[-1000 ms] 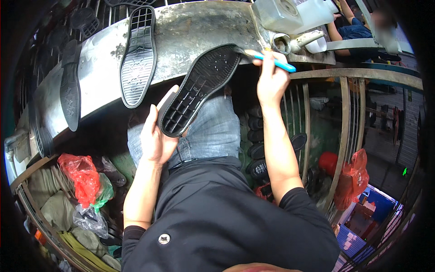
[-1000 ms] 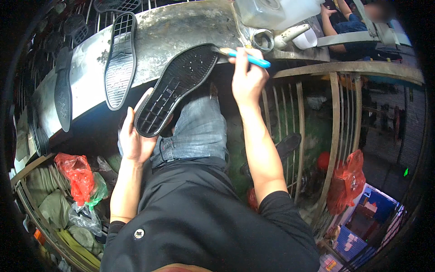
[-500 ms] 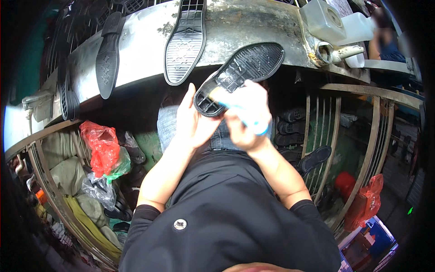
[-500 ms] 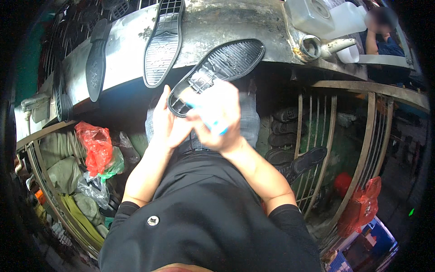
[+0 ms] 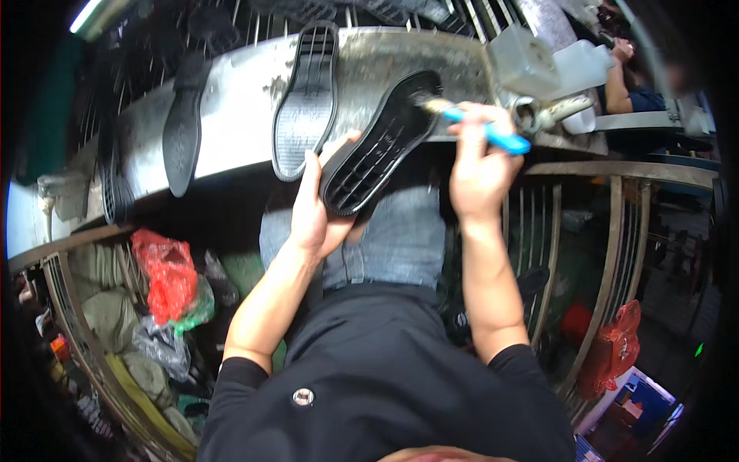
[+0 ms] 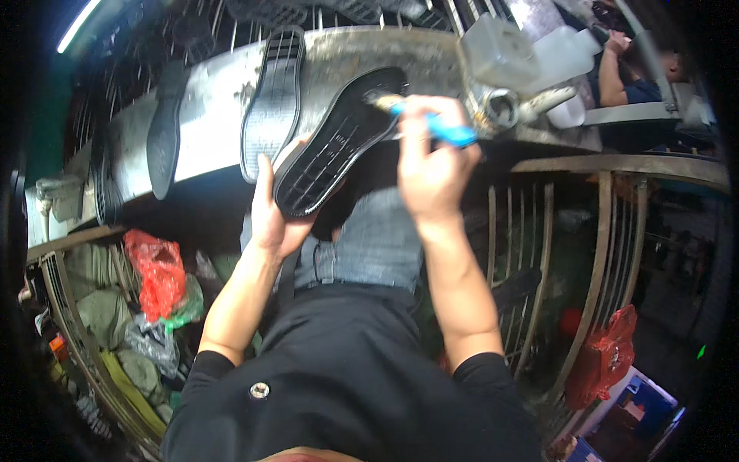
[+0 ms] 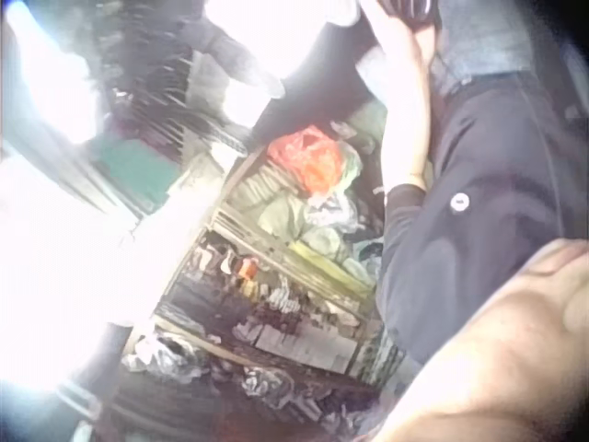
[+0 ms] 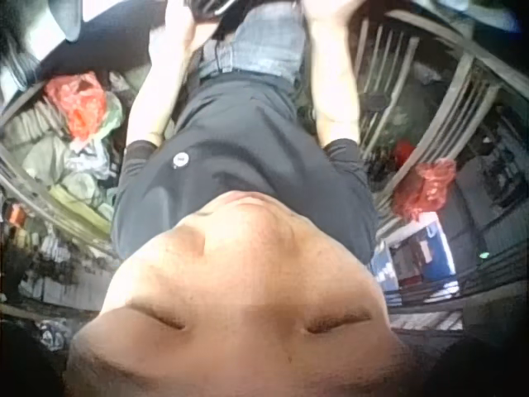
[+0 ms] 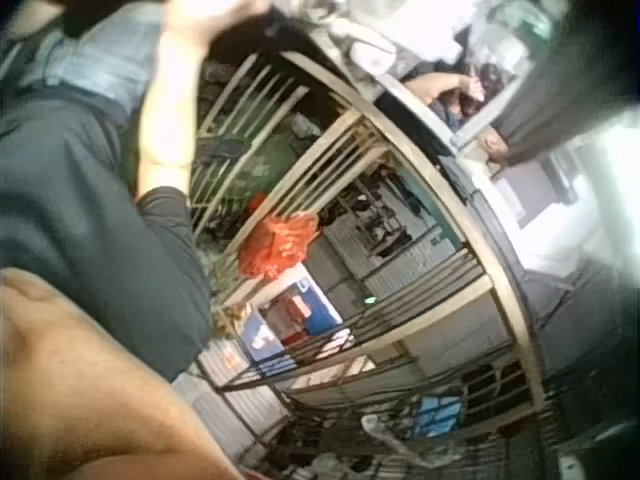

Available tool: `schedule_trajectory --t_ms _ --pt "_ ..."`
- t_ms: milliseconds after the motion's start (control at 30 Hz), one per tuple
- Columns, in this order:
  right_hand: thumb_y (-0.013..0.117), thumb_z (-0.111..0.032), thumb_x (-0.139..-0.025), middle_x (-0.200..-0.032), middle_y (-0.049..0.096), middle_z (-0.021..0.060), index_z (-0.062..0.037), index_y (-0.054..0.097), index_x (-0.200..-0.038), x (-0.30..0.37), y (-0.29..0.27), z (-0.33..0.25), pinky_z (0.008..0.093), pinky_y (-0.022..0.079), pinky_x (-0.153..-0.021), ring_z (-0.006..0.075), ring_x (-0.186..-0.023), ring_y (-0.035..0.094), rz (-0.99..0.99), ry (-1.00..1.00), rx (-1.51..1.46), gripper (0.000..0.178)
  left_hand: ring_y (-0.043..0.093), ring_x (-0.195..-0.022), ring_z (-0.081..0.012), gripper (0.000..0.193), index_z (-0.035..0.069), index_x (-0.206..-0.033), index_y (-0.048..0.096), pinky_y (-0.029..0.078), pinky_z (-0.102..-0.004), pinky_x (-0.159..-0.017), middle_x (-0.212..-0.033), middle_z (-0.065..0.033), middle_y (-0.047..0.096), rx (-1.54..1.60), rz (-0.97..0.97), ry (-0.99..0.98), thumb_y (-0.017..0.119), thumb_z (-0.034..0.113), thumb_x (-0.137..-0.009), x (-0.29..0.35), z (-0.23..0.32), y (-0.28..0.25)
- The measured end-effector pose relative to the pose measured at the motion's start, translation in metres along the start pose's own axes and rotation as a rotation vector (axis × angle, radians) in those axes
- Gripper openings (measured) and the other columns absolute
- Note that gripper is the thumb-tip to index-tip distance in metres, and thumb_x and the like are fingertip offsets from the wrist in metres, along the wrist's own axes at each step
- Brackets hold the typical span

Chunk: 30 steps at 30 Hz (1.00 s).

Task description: Applying adhesive to the underside of shoe soles using a brush.

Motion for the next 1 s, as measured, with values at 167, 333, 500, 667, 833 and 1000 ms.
schedule_trajectory --t_ms 167,333,500,667,833,1000 --pt "0.072 -0.018 -0.100 -0.098 0.071 0.0166 0.0004 0.071 -0.105 0.041 0.037 -0.034 0.0557 0.051 -0.102 0.0409 -0.096 0.069 -0.035 -0.337 0.066 0.019 0.057 -0.145 -0.0229 0.059 0.012 -0.165 0.045 0.044 -0.0442 -0.124 -0.159 -0.0080 0.058 -0.081 -0.056 0.198 0.046 0.047 -0.118 -0.037 0.049 0.029" --pt "0.067 -0.026 -0.107 -0.110 0.068 0.0168 0.0000 0.066 -0.120 0.007 0.037 0.025 0.0510 0.048 -0.100 0.0385 -0.102 0.064 0.091 -0.364 0.135 0.029 0.060 -0.140 -0.0217 0.056 0.006 -0.161 0.049 0.045 -0.0446 -0.122 -0.153 -0.0071 0.063 -0.218 -0.083 0.259 0.064 0.025 -0.110 -0.116 0.097 0.063" --pt "0.072 -0.023 -0.102 -0.117 0.067 0.0141 -0.0069 0.067 -0.133 -0.003 0.053 0.080 0.0545 0.048 -0.106 0.0370 -0.110 0.064 0.044 -0.246 0.333 0.035 0.061 -0.134 -0.0202 0.067 0.018 -0.168 0.039 0.046 -0.0427 -0.114 -0.145 -0.0065 0.065 -0.111 -0.173 0.129 0.059 -0.001 -0.107 -0.232 0.100 0.096" --pt "0.074 -0.027 -0.101 -0.114 0.064 0.0118 -0.0110 0.068 -0.135 -0.002 0.054 0.077 0.0560 0.047 -0.112 0.0350 -0.111 0.065 0.078 -0.259 0.412 0.038 0.063 -0.127 -0.0247 0.066 0.019 -0.159 0.045 0.048 -0.0472 -0.105 -0.145 -0.0035 0.060 -0.182 -0.129 0.064 0.065 -0.006 -0.101 -0.354 0.059 0.109" --pt "0.077 -0.023 -0.097 -0.118 0.066 0.0116 -0.0093 0.068 -0.134 0.002 0.053 0.078 0.0563 0.044 -0.115 0.0354 -0.112 0.065 0.060 -0.241 0.461 0.040 0.039 -0.157 -0.0322 0.074 0.015 -0.161 0.037 0.039 -0.0606 -0.121 -0.169 -0.0137 0.039 -0.117 0.007 0.091 0.068 -0.010 -0.099 -0.408 0.010 0.151" --pt "0.077 -0.028 -0.098 -0.118 0.064 0.0089 -0.0123 0.070 -0.132 0.003 0.059 0.075 0.0556 0.044 -0.116 0.0318 -0.113 0.066 0.064 -0.228 0.440 0.038 0.037 -0.159 -0.0408 0.060 -0.010 -0.148 0.037 0.039 -0.0686 -0.124 -0.164 -0.0272 0.040 -0.224 -0.015 -0.014 0.069 -0.012 -0.097 -0.427 -0.008 0.168"
Point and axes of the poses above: each hand's wrist, its own x-axis away from the middle knuckle, its own y-axis out of the palm, z = x × y, the point moved 10 cm from there along -x, towards the middle knuckle
